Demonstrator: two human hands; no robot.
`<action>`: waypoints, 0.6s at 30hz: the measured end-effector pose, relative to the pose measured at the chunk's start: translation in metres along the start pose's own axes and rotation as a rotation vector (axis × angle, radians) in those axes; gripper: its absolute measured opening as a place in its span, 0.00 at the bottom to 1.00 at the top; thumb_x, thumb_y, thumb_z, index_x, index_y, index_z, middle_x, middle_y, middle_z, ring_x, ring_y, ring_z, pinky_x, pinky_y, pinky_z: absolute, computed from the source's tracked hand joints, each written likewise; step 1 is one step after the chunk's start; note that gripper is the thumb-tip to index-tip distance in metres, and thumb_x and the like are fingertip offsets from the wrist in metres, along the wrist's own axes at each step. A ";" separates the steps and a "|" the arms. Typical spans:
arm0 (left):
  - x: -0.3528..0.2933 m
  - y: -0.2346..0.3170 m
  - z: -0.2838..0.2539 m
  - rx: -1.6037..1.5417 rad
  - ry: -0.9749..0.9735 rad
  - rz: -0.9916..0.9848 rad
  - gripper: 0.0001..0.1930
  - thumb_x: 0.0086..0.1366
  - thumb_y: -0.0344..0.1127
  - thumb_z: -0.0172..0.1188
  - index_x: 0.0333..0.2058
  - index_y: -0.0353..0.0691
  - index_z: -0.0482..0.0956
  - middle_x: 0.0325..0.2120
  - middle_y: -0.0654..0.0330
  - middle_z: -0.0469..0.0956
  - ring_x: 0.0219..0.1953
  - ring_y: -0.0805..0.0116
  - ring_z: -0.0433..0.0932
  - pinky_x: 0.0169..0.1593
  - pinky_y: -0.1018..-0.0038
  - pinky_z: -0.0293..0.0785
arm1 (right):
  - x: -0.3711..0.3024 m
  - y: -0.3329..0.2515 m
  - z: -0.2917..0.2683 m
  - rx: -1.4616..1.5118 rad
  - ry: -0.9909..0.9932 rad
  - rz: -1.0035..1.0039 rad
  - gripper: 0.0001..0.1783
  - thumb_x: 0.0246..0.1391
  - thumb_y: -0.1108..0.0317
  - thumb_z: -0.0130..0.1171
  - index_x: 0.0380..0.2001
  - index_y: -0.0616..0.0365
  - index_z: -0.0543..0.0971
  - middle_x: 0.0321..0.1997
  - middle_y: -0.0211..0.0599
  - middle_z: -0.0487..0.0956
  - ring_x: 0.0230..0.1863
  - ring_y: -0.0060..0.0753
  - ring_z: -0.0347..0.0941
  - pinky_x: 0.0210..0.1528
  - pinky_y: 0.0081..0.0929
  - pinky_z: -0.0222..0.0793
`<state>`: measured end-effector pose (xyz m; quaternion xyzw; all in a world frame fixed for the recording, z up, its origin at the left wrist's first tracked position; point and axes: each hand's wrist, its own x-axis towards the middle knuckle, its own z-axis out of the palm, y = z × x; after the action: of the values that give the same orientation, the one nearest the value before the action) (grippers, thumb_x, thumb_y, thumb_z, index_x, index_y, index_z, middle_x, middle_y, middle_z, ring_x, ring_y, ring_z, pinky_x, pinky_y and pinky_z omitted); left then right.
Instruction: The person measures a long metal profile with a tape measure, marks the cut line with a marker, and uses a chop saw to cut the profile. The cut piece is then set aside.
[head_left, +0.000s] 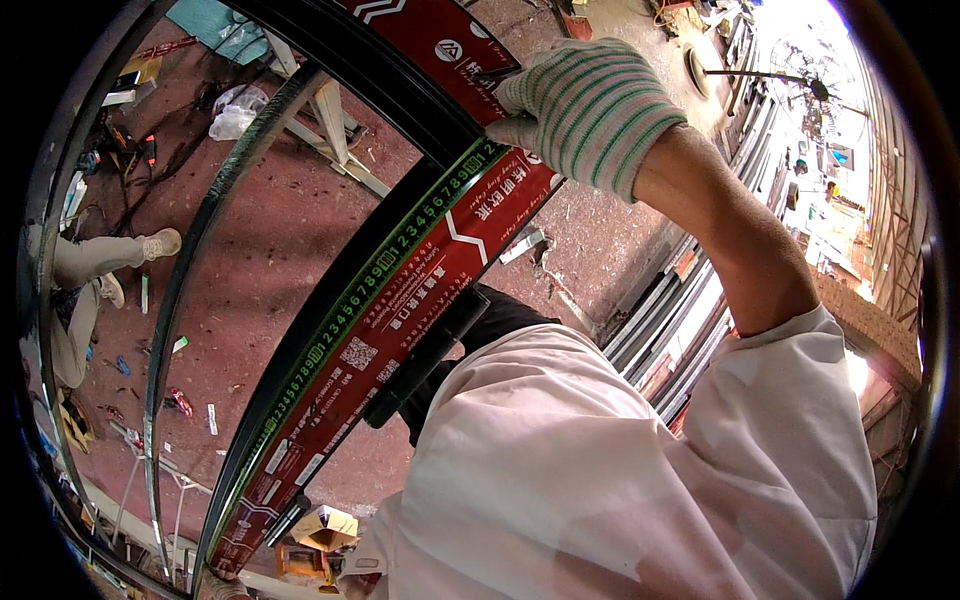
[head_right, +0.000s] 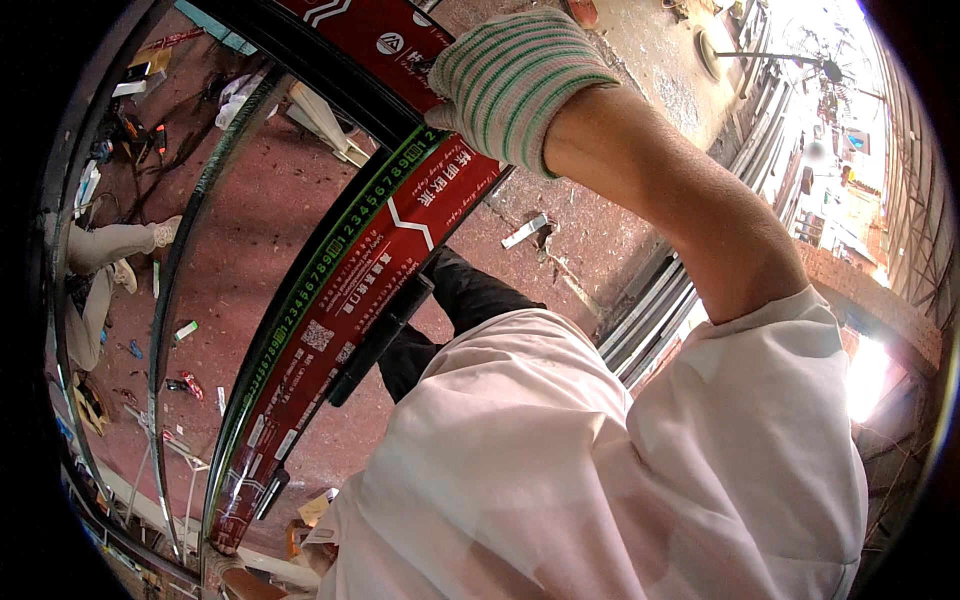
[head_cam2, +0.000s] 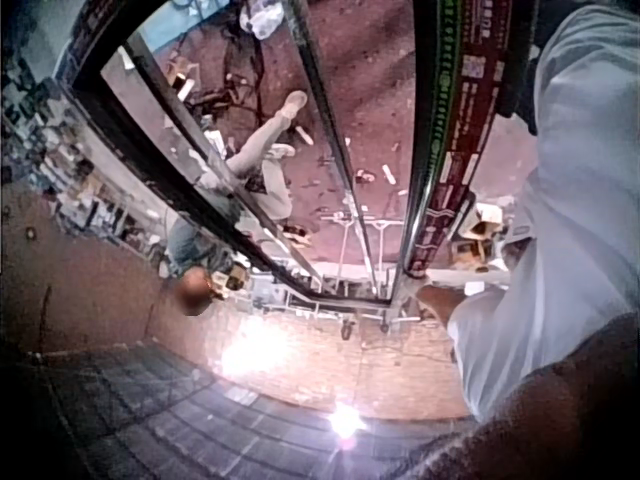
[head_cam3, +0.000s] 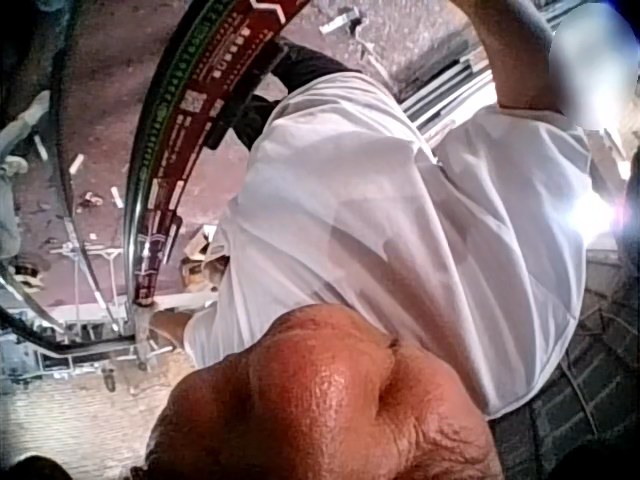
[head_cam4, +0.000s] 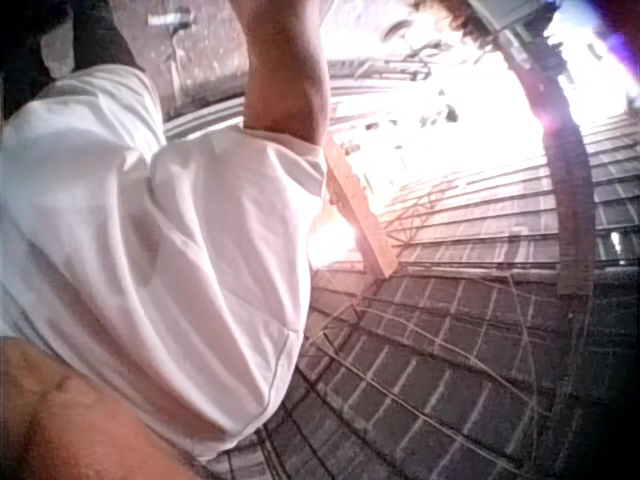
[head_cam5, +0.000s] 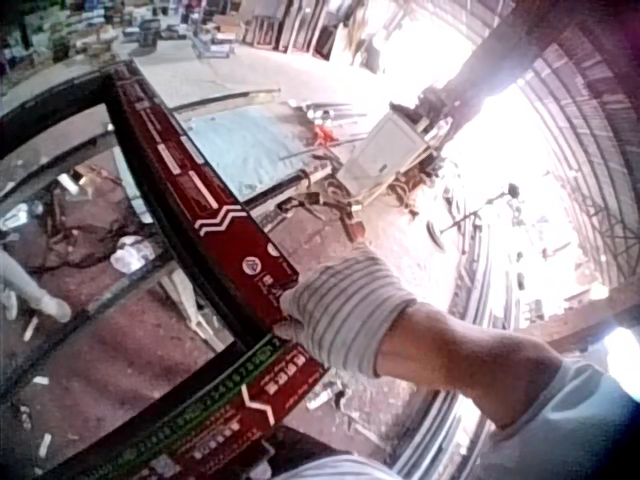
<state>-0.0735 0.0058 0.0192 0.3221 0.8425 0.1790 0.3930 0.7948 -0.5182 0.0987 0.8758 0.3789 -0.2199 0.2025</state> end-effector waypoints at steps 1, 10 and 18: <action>-0.001 -0.001 0.009 0.019 0.027 -0.007 0.15 0.74 0.45 0.54 0.26 0.51 0.69 0.18 0.75 0.67 0.17 0.81 0.60 0.19 0.79 0.57 | -0.002 -0.003 -0.004 -0.011 -0.023 0.015 0.23 0.63 0.45 0.58 0.46 0.52 0.87 0.37 0.35 0.88 0.40 0.34 0.86 0.48 0.30 0.78; -0.016 0.003 0.012 0.006 -0.021 0.049 0.11 0.74 0.42 0.51 0.30 0.50 0.71 0.23 0.74 0.71 0.18 0.82 0.63 0.20 0.82 0.61 | -0.004 0.011 0.029 0.141 0.110 0.001 0.23 0.63 0.47 0.59 0.45 0.54 0.87 0.37 0.36 0.88 0.39 0.35 0.86 0.44 0.30 0.79; 0.000 -0.006 0.010 0.259 0.013 0.078 0.13 0.77 0.39 0.40 0.43 0.39 0.72 0.30 0.71 0.70 0.26 0.80 0.62 0.27 0.84 0.62 | -0.002 0.010 0.035 0.146 0.181 -0.013 0.23 0.62 0.47 0.60 0.45 0.54 0.87 0.37 0.36 0.88 0.39 0.35 0.86 0.44 0.31 0.79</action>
<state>-0.0678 0.0014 0.0095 0.4015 0.8479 0.0861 0.3354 0.7935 -0.5441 0.0726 0.9020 0.3845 -0.1683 0.1015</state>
